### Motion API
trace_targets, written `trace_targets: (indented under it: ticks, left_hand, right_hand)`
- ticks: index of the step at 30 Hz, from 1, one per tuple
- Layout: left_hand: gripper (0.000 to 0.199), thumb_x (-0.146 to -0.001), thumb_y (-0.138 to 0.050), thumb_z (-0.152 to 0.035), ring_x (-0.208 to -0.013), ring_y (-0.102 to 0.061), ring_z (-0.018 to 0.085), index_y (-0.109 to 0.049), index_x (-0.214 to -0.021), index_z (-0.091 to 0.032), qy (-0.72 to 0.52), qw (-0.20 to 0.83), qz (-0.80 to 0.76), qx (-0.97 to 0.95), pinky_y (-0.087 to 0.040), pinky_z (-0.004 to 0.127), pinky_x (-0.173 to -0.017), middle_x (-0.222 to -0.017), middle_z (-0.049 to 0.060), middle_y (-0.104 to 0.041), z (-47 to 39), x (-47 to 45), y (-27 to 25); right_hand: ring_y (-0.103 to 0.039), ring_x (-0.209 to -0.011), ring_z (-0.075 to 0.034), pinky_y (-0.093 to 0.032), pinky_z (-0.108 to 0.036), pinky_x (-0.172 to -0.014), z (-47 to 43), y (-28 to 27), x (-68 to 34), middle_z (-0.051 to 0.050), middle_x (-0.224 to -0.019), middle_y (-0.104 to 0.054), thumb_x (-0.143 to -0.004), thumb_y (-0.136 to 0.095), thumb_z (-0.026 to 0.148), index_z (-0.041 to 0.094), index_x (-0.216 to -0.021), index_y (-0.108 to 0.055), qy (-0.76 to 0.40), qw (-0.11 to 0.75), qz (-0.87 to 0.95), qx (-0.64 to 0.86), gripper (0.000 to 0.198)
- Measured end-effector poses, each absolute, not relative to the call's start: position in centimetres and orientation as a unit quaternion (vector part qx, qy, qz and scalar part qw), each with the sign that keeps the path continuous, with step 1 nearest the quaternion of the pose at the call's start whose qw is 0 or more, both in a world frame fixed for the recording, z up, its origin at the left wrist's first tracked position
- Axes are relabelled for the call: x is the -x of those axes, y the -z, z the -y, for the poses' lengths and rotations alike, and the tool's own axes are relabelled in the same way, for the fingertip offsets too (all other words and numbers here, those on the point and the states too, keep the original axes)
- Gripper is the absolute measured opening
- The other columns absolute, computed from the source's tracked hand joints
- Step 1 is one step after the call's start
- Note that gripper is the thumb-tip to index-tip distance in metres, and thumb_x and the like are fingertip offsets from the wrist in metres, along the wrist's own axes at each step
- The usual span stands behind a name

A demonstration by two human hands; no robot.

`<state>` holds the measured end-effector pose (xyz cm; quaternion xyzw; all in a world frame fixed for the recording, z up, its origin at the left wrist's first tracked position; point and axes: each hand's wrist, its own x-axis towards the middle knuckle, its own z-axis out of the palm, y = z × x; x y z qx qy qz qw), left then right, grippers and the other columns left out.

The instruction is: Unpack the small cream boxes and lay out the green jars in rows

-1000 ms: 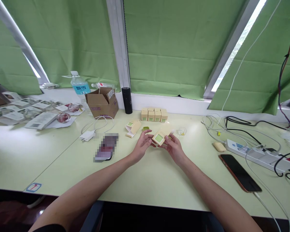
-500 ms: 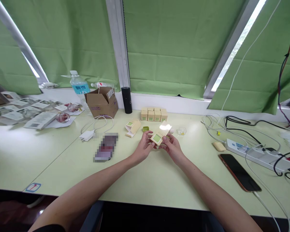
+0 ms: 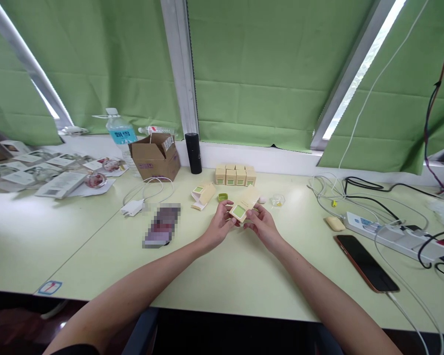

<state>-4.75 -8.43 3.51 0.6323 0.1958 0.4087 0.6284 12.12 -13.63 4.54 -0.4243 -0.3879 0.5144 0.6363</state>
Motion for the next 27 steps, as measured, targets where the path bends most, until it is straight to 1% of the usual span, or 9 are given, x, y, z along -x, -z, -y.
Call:
trace_targets:
  ticks: [6,10,14,17,19,22,24,27]
  left_hand:
    - [0.051,-0.089,-0.07,-0.047,-0.095,-0.064,0.018,-0.038,-0.124,-0.027,-0.405,0.631,-0.197,-0.632,-0.054,0.041,-0.091,-0.114,0.005,-0.058,8.46,4.74,-3.52]
    - [0.051,-0.087,-0.071,-0.044,-0.096,-0.063,0.018,-0.037,-0.121,-0.027,-0.396,0.638,-0.21,-0.627,-0.051,0.04,-0.091,-0.11,0.003,-0.059,8.44,4.78,-3.62]
    - [0.049,-0.084,-0.072,-0.038,-0.095,-0.062,0.018,-0.037,-0.117,-0.027,-0.387,0.646,-0.217,-0.621,-0.049,0.037,-0.09,-0.106,0.001,-0.06,8.32,4.72,-3.67]
    - [0.049,-0.081,-0.07,-0.03,-0.093,-0.063,0.018,-0.035,-0.116,-0.028,-0.386,0.647,-0.212,-0.623,-0.049,0.035,-0.087,-0.104,0.0,-0.058,8.23,4.66,-3.4]
    - [0.053,-0.077,-0.067,-0.021,-0.096,-0.062,0.019,-0.034,-0.118,-0.029,-0.39,0.643,-0.199,-0.629,-0.05,0.035,-0.086,-0.108,0.001,-0.057,8.19,4.64,-3.1]
    - [0.06,-0.07,-0.06,-0.011,-0.107,-0.06,0.021,-0.035,-0.121,-0.029,-0.389,0.637,-0.177,-0.641,-0.05,0.036,-0.09,-0.118,0.004,-0.056,8.17,4.67,-2.74]
    - [0.063,-0.068,-0.058,-0.009,-0.112,-0.057,0.022,-0.036,-0.123,-0.029,-0.383,0.632,-0.176,-0.651,-0.05,0.037,-0.092,-0.123,0.005,-0.055,8.22,4.73,-2.69]
    - [0.063,-0.07,-0.058,-0.011,-0.113,-0.055,0.023,-0.036,-0.126,-0.029,-0.375,0.595,-0.212,-0.678,-0.05,0.036,-0.088,-0.125,0.006,-0.054,8.43,4.88,-2.91]
  right_hand:
    - [-0.071,-0.08,-0.018,-0.056,-0.027,-0.06,13.69,-4.53,-12.05,-0.005,-0.104,-0.078,-0.068,-0.089,0.051,0.024,-0.112,-0.063,-0.517,0.629,0.396,0.424,0.057]
    - [-0.073,-0.081,-0.02,-0.056,-0.028,-0.061,13.63,-4.47,-12.12,-0.005,-0.103,-0.079,-0.068,-0.089,0.05,0.025,-0.115,-0.06,-0.511,0.617,0.412,0.433,0.061]
    - [-0.074,-0.082,-0.021,-0.059,-0.032,-0.067,13.63,-4.28,-12.06,-0.005,-0.102,-0.079,-0.069,-0.088,0.05,0.025,-0.118,-0.059,-0.487,0.618,0.431,0.442,0.062]
    - [-0.073,-0.084,-0.022,-0.06,-0.033,-0.067,13.69,-4.18,-11.92,-0.006,-0.103,-0.079,-0.069,-0.088,0.049,0.024,-0.116,-0.059,-0.471,0.625,0.438,0.442,0.061]
    - [-0.073,-0.081,-0.021,-0.06,-0.032,-0.066,13.71,-4.2,-11.88,-0.006,-0.102,-0.079,-0.069,-0.088,0.051,0.024,-0.116,-0.059,-0.473,0.632,0.429,0.438,0.061]
    - [-0.073,-0.078,-0.021,-0.06,-0.032,-0.064,13.69,-4.39,-12.02,-0.006,-0.1,-0.079,-0.069,-0.088,0.052,0.024,-0.117,-0.06,-0.486,0.641,0.41,0.43,0.062]
    - [-0.073,-0.078,-0.022,-0.059,-0.033,-0.065,13.66,-4.57,-12.23,-0.006,-0.098,-0.079,-0.067,-0.089,0.052,0.023,-0.115,-0.062,-0.495,0.645,0.398,0.425,0.062]
    - [-0.073,-0.077,-0.022,-0.06,-0.035,-0.067,13.61,-4.79,-12.52,-0.005,-0.092,-0.078,-0.066,-0.09,0.053,0.023,-0.11,-0.064,-0.513,0.645,0.379,0.422,0.059]
